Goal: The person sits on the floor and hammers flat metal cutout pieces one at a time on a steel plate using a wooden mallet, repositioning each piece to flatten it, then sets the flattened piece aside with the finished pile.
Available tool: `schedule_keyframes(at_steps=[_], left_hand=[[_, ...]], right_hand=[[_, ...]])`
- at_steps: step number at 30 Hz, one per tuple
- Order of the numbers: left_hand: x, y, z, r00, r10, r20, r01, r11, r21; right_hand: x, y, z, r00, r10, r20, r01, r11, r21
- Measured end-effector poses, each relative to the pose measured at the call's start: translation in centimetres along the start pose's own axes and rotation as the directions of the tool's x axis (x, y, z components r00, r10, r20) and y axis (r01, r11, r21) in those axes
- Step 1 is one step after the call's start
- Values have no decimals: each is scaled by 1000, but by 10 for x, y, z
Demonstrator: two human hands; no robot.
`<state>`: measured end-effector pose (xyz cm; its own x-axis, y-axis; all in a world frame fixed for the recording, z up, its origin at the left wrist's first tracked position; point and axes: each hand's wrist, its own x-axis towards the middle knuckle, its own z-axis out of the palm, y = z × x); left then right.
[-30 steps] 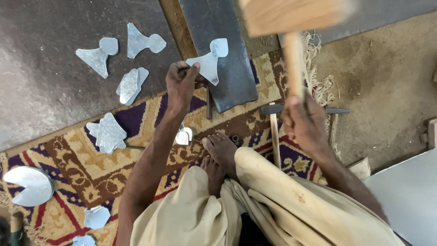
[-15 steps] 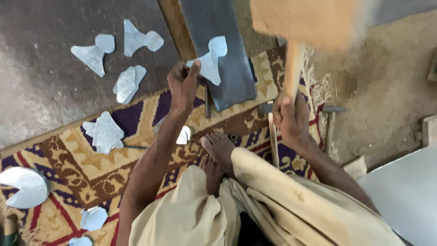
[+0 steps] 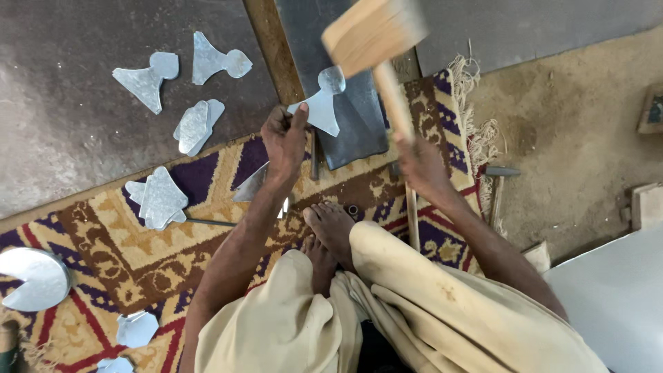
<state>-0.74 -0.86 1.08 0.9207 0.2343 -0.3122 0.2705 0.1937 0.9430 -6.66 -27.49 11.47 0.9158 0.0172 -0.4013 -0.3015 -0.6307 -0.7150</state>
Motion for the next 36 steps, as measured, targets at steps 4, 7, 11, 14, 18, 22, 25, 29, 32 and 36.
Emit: schedule_keyframes(at_steps=[4, 7, 11, 14, 18, 22, 25, 29, 32, 36], left_hand=[[0, -2, 2, 1000, -15, -1, 15, 997, -82], [4, -6, 5, 1000, 28, -10, -29, 992, -119], [8, -9, 8, 999, -31, -40, 26, 992, -128], [7, -8, 9, 998, -23, -59, 14, 990, -144], [6, -10, 9, 998, 0, -61, -12, 982, -190], [5, -17, 6, 998, -5, -70, -3, 994, -105], [4, -21, 6, 994, 91, -64, -100, 982, -158], [4, -17, 8, 996, 71, -52, -78, 987, -142], [-10, -13, -8, 994, -2, -113, -11, 994, -112], [-51, -17, -65, 982, -158, -100, 158, 987, -7]], right_hand=[[-13, -1, -7, 980, -67, -185, 123, 942, 311], [-10, 1, -2, 941, -259, -220, 281, 957, 75], [-1, 6, 7, 992, -116, -45, 122, 978, 169], [-16, 14, 7, 975, -102, -197, 163, 932, 324], [-36, 29, 19, 931, -326, -166, 340, 938, 67], [-49, 47, 25, 992, -88, -86, 92, 995, 42], [-54, 59, 28, 978, -148, -145, 162, 983, 90], [-51, 62, 32, 999, 28, 29, -24, 989, -148], [-48, 56, 37, 945, 316, 90, -320, 828, 461], [-48, 54, 41, 893, 434, 122, -412, 677, 610]])
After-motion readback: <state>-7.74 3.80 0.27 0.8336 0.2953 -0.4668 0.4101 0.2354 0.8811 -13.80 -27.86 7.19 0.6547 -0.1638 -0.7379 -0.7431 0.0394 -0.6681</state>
